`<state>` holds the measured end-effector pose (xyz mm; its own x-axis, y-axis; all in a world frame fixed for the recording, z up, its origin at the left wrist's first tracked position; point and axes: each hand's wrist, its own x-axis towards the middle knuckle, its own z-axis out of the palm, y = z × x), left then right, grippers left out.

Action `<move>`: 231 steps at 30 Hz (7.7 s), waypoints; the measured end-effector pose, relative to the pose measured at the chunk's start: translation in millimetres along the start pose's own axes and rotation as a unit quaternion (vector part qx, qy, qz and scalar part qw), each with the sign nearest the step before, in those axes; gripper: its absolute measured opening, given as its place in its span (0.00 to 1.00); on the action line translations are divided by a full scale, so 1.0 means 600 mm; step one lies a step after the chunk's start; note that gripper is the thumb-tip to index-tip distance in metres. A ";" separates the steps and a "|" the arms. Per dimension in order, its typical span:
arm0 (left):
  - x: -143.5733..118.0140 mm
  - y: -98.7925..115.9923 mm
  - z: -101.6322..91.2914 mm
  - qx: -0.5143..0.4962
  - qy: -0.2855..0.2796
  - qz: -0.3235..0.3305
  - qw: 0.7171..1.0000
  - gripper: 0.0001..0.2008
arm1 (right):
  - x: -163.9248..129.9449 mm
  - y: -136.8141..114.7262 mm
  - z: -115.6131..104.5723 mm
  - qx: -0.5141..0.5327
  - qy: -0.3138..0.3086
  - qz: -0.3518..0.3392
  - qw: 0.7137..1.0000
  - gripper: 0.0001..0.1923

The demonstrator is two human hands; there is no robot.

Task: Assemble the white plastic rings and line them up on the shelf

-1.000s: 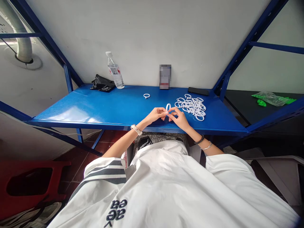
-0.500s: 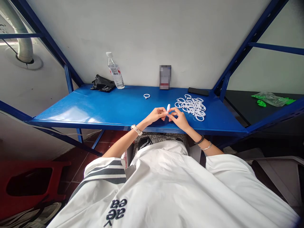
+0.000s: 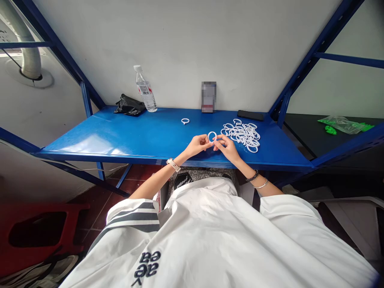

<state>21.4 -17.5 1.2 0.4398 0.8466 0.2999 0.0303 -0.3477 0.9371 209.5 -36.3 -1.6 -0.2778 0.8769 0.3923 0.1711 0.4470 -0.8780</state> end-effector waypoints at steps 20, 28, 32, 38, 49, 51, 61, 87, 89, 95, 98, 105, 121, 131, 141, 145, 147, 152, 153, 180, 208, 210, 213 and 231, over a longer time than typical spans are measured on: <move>-0.001 0.009 -0.002 0.005 0.043 0.012 0.999 0.26 | 0.008 0.009 -0.001 0.063 0.035 0.016 0.997 0.24; -0.006 0.012 -0.002 0.000 0.024 0.029 0.999 0.33 | 0.008 0.005 -0.001 0.076 0.029 0.015 0.997 0.24; -0.008 0.015 -0.002 -0.001 -0.019 0.047 0.999 0.39 | 0.008 0.004 -0.002 0.085 0.024 0.015 0.996 0.24; -0.006 0.008 -0.004 0.007 -0.026 0.052 0.998 0.38 | 0.007 0.002 -0.002 0.075 0.018 0.026 0.997 0.26; -0.008 0.006 -0.004 0.003 -0.051 0.053 0.997 0.37 | 0.006 0.002 -0.003 0.077 0.017 0.031 0.996 0.26; -0.008 0.007 -0.004 0.004 -0.051 0.056 0.997 0.37 | 0.005 0.003 -0.003 0.086 0.017 0.034 0.996 0.26; -0.007 0.008 -0.002 0.002 -0.036 0.052 0.998 0.35 | 0.008 0.008 0.001 0.091 0.001 0.038 0.995 0.25; -0.006 0.009 -0.006 -0.068 -0.045 0.035 0.996 0.34 | 0.003 0.007 0.002 0.116 -0.021 -0.003 0.993 0.30; -0.005 0.009 -0.006 -0.075 -0.048 0.035 0.995 0.34 | 0.003 0.007 0.002 0.119 -0.023 -0.005 0.993 0.30; -0.004 0.009 -0.007 -0.089 -0.053 0.031 0.994 0.34 | 0.003 0.008 0.002 0.122 -0.025 -0.006 0.992 0.29; -0.004 0.009 -0.007 -0.089 -0.055 0.030 0.994 0.34 | 0.003 0.010 0.002 0.119 -0.025 -0.005 0.993 0.29; -0.003 0.005 -0.006 -0.082 -0.050 0.038 0.995 0.32 | 0.004 0.010 0.002 0.110 -0.022 -0.006 0.994 0.28; -0.002 0.001 -0.004 -0.048 -0.040 0.043 0.997 0.31 | 0.004 0.007 0.002 0.089 -0.017 -0.005 0.996 0.25; -0.002 0.002 -0.004 -0.044 -0.041 0.041 0.997 0.31 | 0.004 0.008 0.003 0.087 -0.015 -0.002 0.996 0.26; -0.005 0.007 -0.007 -0.039 -0.051 0.035 0.997 0.35 | 0.006 0.011 0.002 0.098 -0.018 -0.002 0.995 0.28; -0.005 0.009 -0.007 -0.051 -0.061 0.033 0.996 0.37 | 0.004 0.007 0.002 0.103 -0.018 -0.005 0.995 0.27; -0.005 0.009 -0.006 -0.059 -0.065 0.031 0.996 0.38 | 0.004 0.005 0.002 0.112 -0.019 -0.006 0.994 0.27; -0.005 0.009 -0.006 -0.071 -0.071 0.031 0.994 0.39 | 0.003 0.004 0.001 0.120 -0.022 -0.004 0.993 0.28; -0.005 0.009 -0.006 -0.073 -0.071 0.030 0.994 0.39 | 0.003 0.004 0.001 0.118 -0.022 -0.003 0.993 0.28; -0.006 0.013 -0.007 -0.097 -0.064 0.025 0.993 0.33 | 0.002 0.007 0.001 0.115 -0.046 -0.001 0.992 0.31; -0.007 0.014 -0.009 -0.090 -0.089 0.020 0.992 0.41 | 0.002 0.000 -0.002 0.130 -0.044 -0.007 0.990 0.30; -0.008 0.015 -0.009 -0.091 -0.093 0.020 0.991 0.42 | 0.002 0.002 -0.002 0.139 -0.045 -0.012 0.989 0.29; -0.009 0.017 -0.009 -0.092 -0.097 0.018 0.991 0.43 | 0.002 0.004 -0.001 0.143 -0.048 -0.016 0.988 0.29; -0.007 0.016 -0.009 -0.090 -0.082 0.004 0.993 0.42 | 0.002 0.008 -0.001 0.163 -0.062 -0.018 0.985 0.28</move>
<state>15.3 -22.1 10.0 0.5795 0.7621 0.2889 -0.1288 -0.2644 0.9558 210.4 -33.1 -5.1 -0.3941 0.8244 0.4062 -0.1471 0.3797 -0.9133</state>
